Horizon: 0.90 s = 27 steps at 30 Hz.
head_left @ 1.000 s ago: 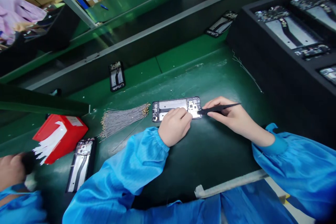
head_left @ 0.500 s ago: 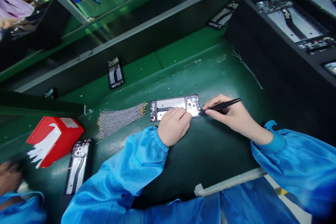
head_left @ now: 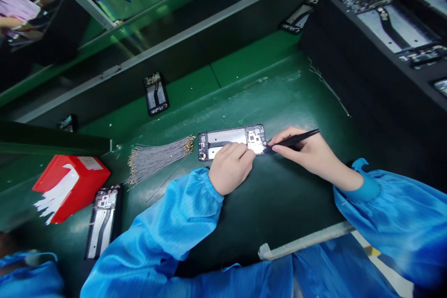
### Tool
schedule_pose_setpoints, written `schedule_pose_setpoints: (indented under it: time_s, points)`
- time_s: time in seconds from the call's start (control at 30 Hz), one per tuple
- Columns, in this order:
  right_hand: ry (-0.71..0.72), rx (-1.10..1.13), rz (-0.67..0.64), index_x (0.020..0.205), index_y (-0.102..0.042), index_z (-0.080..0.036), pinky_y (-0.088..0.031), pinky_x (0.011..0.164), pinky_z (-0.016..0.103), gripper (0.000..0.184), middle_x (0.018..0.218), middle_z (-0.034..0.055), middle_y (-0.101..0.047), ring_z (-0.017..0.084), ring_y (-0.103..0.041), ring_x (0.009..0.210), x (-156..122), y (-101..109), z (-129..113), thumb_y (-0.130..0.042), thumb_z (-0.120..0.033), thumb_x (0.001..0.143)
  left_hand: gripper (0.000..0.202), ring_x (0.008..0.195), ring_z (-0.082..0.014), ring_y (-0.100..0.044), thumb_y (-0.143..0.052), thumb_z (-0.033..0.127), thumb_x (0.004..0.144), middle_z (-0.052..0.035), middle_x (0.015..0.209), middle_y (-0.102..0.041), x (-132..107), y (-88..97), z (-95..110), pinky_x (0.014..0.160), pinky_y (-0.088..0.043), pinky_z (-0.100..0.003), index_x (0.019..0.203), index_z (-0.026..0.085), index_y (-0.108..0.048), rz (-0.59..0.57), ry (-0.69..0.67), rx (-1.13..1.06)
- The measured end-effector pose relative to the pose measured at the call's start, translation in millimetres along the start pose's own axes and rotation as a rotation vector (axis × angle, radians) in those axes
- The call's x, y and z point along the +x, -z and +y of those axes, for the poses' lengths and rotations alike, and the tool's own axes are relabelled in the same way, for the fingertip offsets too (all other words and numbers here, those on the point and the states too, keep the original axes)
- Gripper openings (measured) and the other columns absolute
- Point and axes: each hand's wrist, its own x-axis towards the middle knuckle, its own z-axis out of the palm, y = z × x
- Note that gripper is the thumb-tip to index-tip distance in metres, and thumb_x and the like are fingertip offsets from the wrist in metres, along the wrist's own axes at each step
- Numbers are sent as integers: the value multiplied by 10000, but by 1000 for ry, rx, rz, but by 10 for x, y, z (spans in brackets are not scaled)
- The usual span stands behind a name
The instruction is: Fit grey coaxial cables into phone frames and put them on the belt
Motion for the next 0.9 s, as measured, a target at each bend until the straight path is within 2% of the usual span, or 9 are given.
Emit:
schedule_pose_setpoints:
  time_s: [0.2,0.33,0.53,0.67,0.73,0.8,0.9]
  points:
    - [19,-13,-10,797,-611,-199,-508,685,309,87,819,36,-658,177,-619,774,-10,7,-2,-588,-273,758,241,698,-150,-472,-372,208,888,-32,722,-532,-4,-2,0,630,-353,-279,766,167,-576,-4,-1,9]
    - [141,-86,-44,801,-589,-221,-497,698,313,38,823,28,-650,174,-609,778,-40,3,-21,-565,-235,775,246,700,-150,-468,-361,202,890,-32,720,-521,-1,16,5,625,-347,-281,766,166,-570,-23,0,1]
    - [316,-219,-141,832,-559,-247,-484,705,332,69,849,37,-638,188,-597,780,-71,-16,-31,-503,-214,809,246,678,-152,-458,-362,204,886,-32,712,-521,18,34,7,609,-346,-285,752,168,-565,-13,-5,-1]
    - [351,-242,-169,819,-551,-233,-475,699,331,79,825,40,-632,187,-590,770,-58,-14,-62,-490,-184,810,240,682,-153,-462,-368,203,882,-35,722,-530,19,33,9,620,-374,-272,751,164,-565,-11,2,-32]
    - [317,-216,-157,824,-549,-224,-480,668,309,68,823,37,-627,172,-588,746,-27,1,-88,-497,-184,806,237,696,-155,-467,-367,203,882,-37,731,-528,20,28,2,621,-388,-264,753,161,-561,-14,13,-58]
    - [284,-186,-152,826,-549,-219,-488,665,291,68,860,37,-626,163,-591,762,31,22,-111,-497,-182,802,226,713,-154,-474,-366,201,882,-38,743,-522,30,21,-16,630,-403,-256,764,158,-554,-15,33,-97]
    - [330,-239,-190,893,-565,-219,-483,790,322,192,1060,55,-601,182,-577,932,153,40,-108,-441,-115,791,187,727,-147,-485,-375,185,876,-39,762,-513,63,14,-52,657,-424,-248,798,151,-542,-18,79,-179]
